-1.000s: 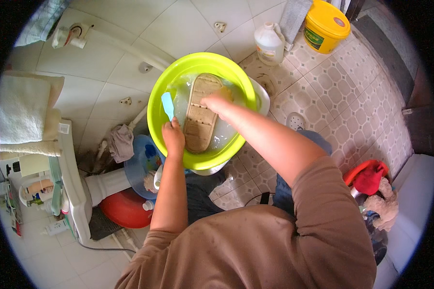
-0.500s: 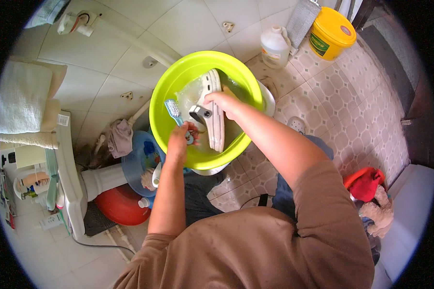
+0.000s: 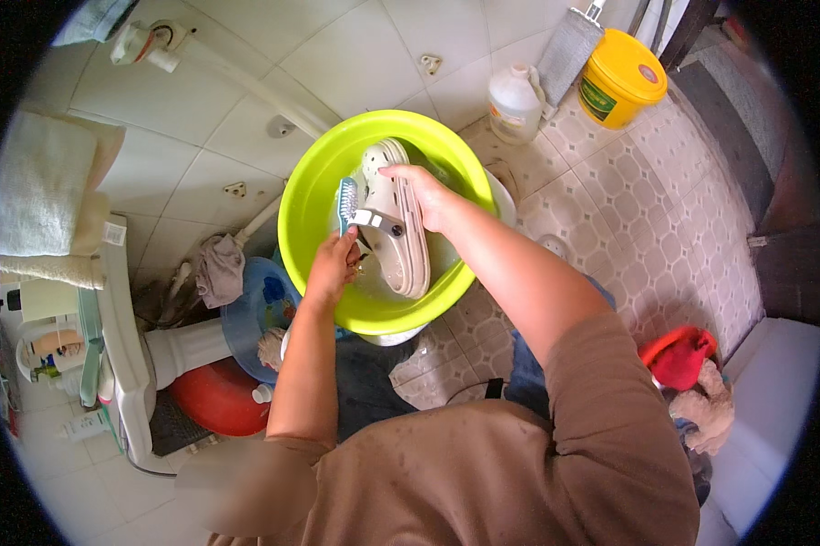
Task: The person scrubs a white clog-style shoe with a toothbrush in a green basin filled with soapy water. They clean the sole, upper, and interior of the shoe, occasionally dipping the brush into the water.
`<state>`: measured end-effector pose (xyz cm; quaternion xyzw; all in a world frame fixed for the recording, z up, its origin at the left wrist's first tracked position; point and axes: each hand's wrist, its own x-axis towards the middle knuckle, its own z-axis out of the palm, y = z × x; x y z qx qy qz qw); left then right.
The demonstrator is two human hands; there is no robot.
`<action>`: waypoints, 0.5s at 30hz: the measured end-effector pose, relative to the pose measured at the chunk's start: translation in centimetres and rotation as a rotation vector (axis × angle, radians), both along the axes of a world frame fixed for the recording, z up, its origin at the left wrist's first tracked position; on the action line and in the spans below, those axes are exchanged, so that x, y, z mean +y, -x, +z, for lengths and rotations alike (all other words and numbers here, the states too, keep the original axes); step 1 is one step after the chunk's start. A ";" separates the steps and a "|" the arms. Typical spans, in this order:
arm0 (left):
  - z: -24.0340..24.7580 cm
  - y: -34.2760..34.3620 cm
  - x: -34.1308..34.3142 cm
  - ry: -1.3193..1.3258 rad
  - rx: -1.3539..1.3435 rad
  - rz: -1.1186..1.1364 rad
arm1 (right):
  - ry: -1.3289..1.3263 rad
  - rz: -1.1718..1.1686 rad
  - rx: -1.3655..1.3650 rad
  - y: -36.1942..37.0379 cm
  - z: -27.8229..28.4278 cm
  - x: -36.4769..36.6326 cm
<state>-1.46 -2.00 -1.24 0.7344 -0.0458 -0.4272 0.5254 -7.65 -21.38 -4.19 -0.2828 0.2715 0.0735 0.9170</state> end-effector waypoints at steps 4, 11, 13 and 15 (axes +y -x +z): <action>0.5 0.8 0.3 0.192 -0.051 0.076 | 0.018 -0.059 -0.179 0.4 1.6 0.0; 0.8 0.3 0.4 0.386 0.034 0.091 | 0.230 0.099 -0.463 1.2 4.3 -1.6; 0.5 0.1 0.8 0.363 0.022 0.028 | 0.331 0.122 -0.545 1.6 5.3 -1.5; 0.2 0.4 0.6 0.332 0.073 0.034 | 0.456 0.265 -0.608 1.6 6.0 -1.2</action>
